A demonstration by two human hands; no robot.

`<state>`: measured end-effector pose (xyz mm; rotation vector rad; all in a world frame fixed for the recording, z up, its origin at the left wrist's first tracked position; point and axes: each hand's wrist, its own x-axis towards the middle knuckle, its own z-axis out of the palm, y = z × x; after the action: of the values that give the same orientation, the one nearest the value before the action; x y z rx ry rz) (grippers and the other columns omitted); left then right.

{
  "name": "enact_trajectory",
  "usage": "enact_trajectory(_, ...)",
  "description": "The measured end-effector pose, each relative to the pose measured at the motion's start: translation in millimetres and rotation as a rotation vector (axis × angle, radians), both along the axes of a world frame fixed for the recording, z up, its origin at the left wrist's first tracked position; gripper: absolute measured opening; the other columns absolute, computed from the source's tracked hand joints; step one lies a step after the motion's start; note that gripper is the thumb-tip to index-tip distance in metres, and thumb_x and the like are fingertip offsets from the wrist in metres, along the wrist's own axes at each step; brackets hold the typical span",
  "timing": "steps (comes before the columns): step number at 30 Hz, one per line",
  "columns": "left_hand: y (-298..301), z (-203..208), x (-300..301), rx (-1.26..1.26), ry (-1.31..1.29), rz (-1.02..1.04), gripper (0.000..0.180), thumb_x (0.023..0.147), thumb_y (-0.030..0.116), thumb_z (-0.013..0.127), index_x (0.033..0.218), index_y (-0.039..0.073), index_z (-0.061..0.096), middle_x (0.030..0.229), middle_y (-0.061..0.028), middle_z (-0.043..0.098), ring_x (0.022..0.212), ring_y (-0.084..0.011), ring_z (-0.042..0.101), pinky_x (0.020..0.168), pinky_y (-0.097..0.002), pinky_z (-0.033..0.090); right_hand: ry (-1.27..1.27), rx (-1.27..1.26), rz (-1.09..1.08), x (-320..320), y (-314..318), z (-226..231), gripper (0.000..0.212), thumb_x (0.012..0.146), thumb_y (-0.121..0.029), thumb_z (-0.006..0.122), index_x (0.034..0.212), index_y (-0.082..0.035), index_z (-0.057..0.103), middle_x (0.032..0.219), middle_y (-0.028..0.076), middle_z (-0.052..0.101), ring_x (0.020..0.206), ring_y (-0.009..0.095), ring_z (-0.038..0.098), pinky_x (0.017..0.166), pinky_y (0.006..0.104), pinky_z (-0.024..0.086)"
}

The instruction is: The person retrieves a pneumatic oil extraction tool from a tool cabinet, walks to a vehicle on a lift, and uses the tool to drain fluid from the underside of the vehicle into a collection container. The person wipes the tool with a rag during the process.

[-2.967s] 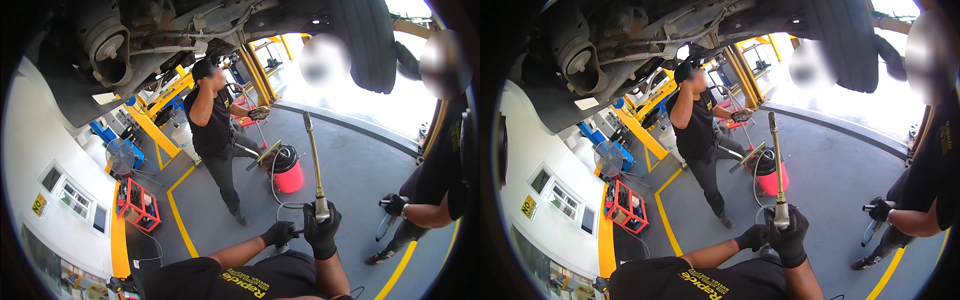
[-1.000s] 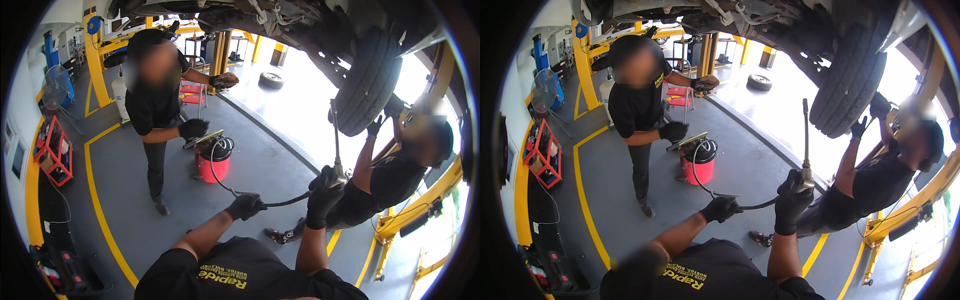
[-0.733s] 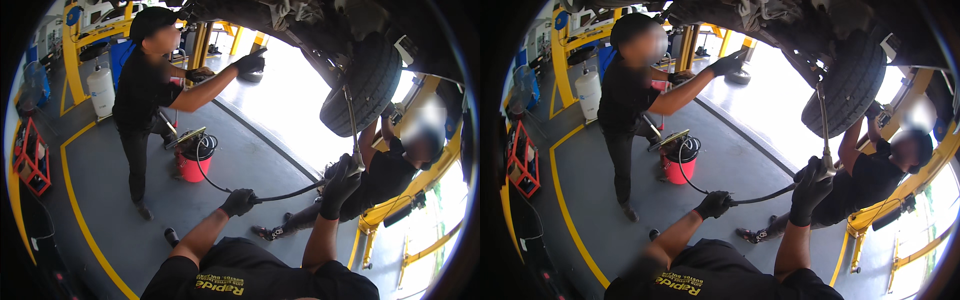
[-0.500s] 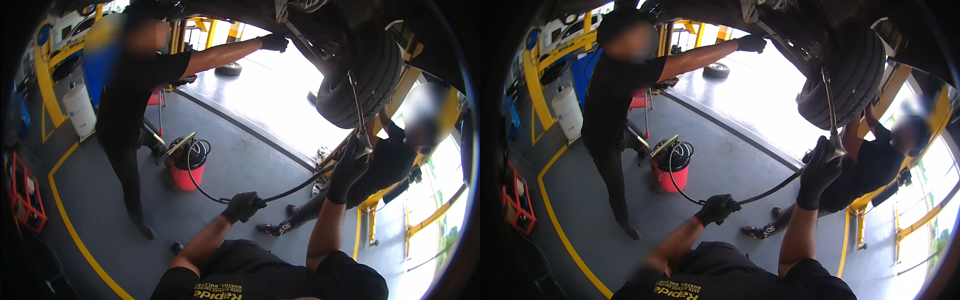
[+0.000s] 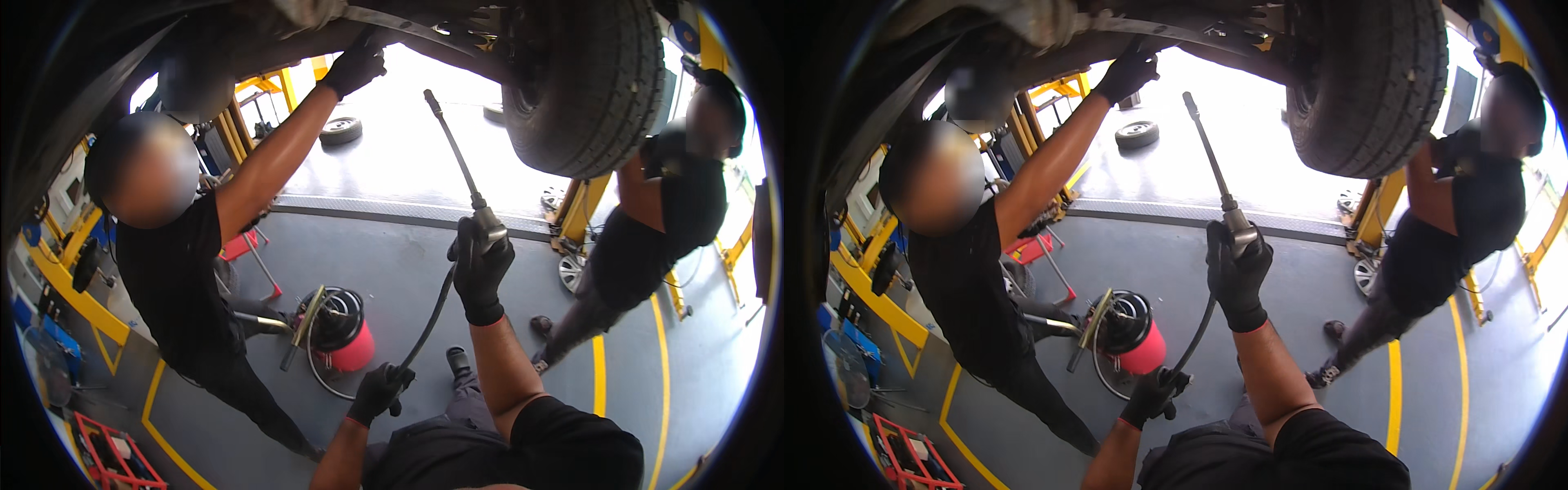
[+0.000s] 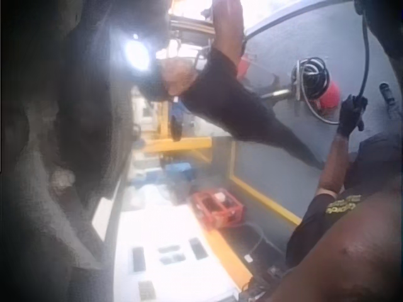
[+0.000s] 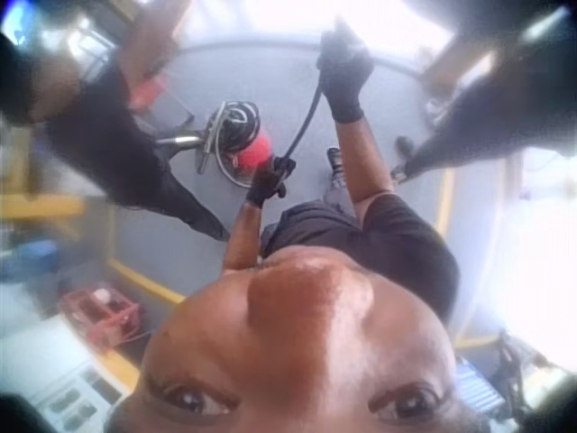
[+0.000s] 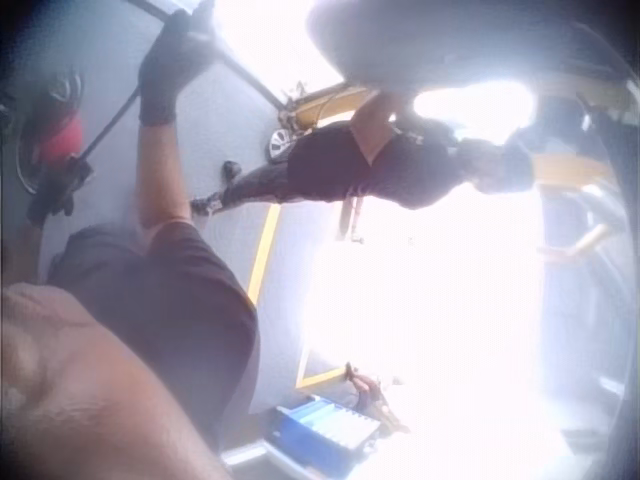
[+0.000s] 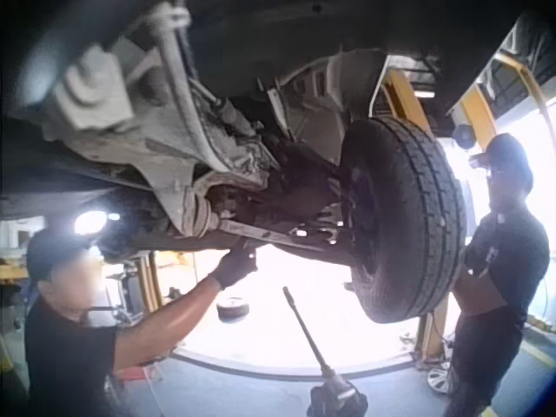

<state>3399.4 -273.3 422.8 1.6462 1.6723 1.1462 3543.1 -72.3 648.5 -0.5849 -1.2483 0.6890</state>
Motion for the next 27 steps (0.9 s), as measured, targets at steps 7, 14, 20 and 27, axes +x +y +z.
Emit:
enact_trajectory(7,140,32,-8,-0.279,-0.146,0.181,0.029,0.093,0.03,0.067,0.091,0.002,0.061,0.08,-0.0098,0.071,0.073,-0.0231,0.072,0.067,-0.0365,0.055,0.14,0.004,0.224,-40,173,9,0.017,0.103,-0.009,0.058,0.088,-0.002,0.055,0.063,0.001,0.053,0.051,0.007,0.051,0.047,0.0256,0.042)
enact_trajectory(14,214,25,-18,-0.225,-0.238,0.269,0.026,0.087,0.019,0.067,0.103,-0.001,0.06,0.083,-0.0115,0.068,0.076,-0.0241,0.071,0.067,-0.0367,0.054,0.233,0.071,0.354,-77,254,46,0.019,0.106,-0.013,0.054,0.091,0.0,0.055,0.061,0.0,0.049,0.048,0.007,0.045,0.045,0.0267,0.039)
enact_trajectory(20,200,37,-32,-0.278,-0.285,0.349,0.022,0.086,0.012,0.068,0.103,0.001,0.059,0.083,-0.0082,0.066,0.074,-0.0195,0.069,0.062,-0.0367,0.052,0.395,0.045,0.503,-105,261,57,0.028,0.109,-0.025,0.051,0.098,0.0,0.055,0.063,0.002,0.05,0.045,0.009,0.046,0.043,0.0265,0.04)
enact_trajectory(27,201,91,-41,-0.253,-0.079,0.43,0.023,0.084,0.011,0.07,0.101,-0.001,0.06,0.083,-0.0139,0.068,0.078,-0.0263,0.069,0.07,-0.0407,0.053,0.688,-0.049,0.857,-130,291,65,0.032,0.109,-0.029,0.052,0.101,0.001,0.058,0.063,0.004,0.054,0.044,0.011,0.049,0.042,0.0284,0.042)
